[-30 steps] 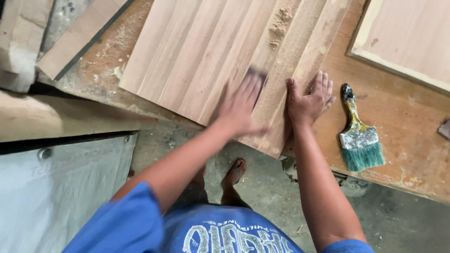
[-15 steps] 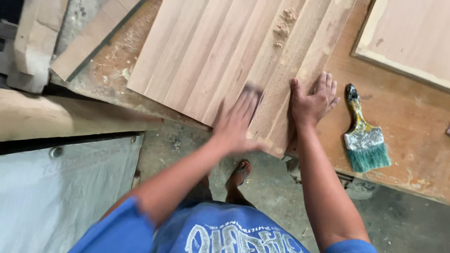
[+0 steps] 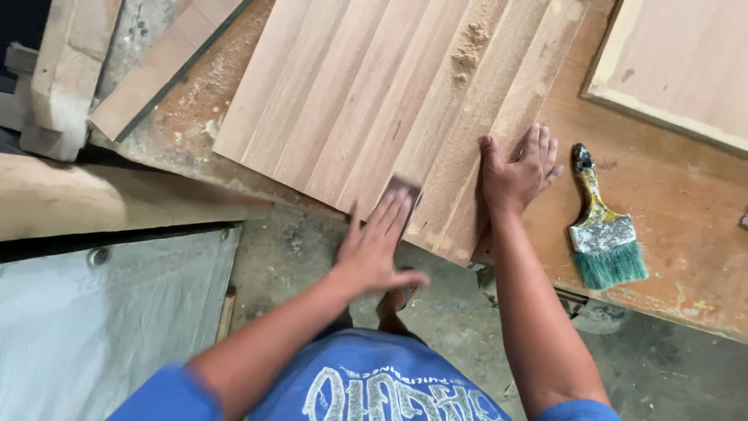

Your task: The person sands a grooved wooden panel using a sanding block, moving it back and forth along the ridges. They periodically use a brush to sweep away sawdust from the surface before resuming sanding.

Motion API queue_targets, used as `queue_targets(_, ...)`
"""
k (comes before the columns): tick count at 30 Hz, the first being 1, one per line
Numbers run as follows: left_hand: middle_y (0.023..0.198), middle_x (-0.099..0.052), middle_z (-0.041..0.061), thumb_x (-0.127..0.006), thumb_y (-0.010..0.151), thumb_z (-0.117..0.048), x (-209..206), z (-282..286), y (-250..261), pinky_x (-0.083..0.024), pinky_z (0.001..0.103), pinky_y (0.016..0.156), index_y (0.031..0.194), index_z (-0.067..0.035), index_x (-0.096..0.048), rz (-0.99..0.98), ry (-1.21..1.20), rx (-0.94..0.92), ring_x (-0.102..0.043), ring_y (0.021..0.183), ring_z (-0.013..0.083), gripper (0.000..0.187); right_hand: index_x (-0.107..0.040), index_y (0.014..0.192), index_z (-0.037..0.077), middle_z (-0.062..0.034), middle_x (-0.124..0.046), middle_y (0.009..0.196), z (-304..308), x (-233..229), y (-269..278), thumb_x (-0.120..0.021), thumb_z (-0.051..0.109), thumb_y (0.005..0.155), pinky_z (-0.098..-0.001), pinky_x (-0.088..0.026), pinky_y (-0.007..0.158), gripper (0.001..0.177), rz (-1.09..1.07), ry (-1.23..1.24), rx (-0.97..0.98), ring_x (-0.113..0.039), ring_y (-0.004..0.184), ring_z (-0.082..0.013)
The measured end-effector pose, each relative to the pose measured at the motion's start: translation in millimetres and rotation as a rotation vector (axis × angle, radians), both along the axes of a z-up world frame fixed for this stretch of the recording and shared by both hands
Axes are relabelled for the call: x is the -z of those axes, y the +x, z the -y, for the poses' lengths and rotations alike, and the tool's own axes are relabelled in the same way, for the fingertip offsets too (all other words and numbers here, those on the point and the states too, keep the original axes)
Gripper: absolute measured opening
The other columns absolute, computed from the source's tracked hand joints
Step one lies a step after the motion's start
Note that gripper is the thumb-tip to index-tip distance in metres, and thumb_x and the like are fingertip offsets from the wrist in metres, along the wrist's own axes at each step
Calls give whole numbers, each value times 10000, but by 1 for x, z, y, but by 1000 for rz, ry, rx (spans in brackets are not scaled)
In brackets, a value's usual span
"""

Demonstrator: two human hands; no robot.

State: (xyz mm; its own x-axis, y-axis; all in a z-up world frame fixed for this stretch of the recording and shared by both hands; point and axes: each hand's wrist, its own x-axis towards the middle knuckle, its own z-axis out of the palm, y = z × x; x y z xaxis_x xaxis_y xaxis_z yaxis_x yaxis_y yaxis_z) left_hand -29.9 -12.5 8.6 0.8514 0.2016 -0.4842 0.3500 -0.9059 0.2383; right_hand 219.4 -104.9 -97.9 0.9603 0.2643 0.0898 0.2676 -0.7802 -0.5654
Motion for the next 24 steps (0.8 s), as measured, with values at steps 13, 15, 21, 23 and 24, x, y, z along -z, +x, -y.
queue_targets(13, 1721, -127, 131, -422, 730, -968, 5, -20, 38, -184, 710, 1196, 1629, -36, -143, 122, 90, -5, -97, 1593, 267, 1324, -512, 1519, 161, -67, -474, 1575, 0, 2, -1, -775, 733, 840, -629, -207, 1179, 927, 1, 11, -2, -316, 1497, -305)
queue_targets(15, 1712, -106, 161, -428, 677, -1000, 16, 0, -2, -66, 723, 1189, 1620, -22, -105, 15, 23, -14, -61, 1587, 280, 1397, -505, 1522, 185, -49, -470, 1577, -4, 3, 5, -772, 748, 833, -624, -217, 1184, 929, -2, -2, 1, -313, 1498, -287)
queue_targets(21, 1690, -207, 173, -406, 652, -1083, 45, -59, 144, -195, 714, 1204, 1610, -20, -214, 236, 89, -67, -152, 1579, 303, 1444, -519, 1509, 160, -80, -489, 1557, 3, 9, 2, -787, 708, 851, -619, -237, 1171, 897, 33, -1, -4, -343, 1480, -314)
queue_targets(23, 1693, -207, 171, -417, 679, -1057, 39, -54, 129, -187, 717, 1204, 1614, -22, -215, 244, 120, -49, -157, 1580, 301, 1408, -519, 1509, 162, -78, -487, 1560, 3, 6, 0, -792, 711, 849, -620, -228, 1176, 901, 24, 4, -4, -337, 1483, -314)
queue_targets(24, 1697, -207, 170, -428, 706, -1031, 34, -52, 122, -178, 720, 1204, 1617, -25, -216, 260, 157, -35, -162, 1581, 299, 1374, -519, 1510, 164, -75, -485, 1562, 1, 3, 1, -796, 714, 847, -621, -218, 1180, 905, 22, 15, -8, -331, 1486, -314)
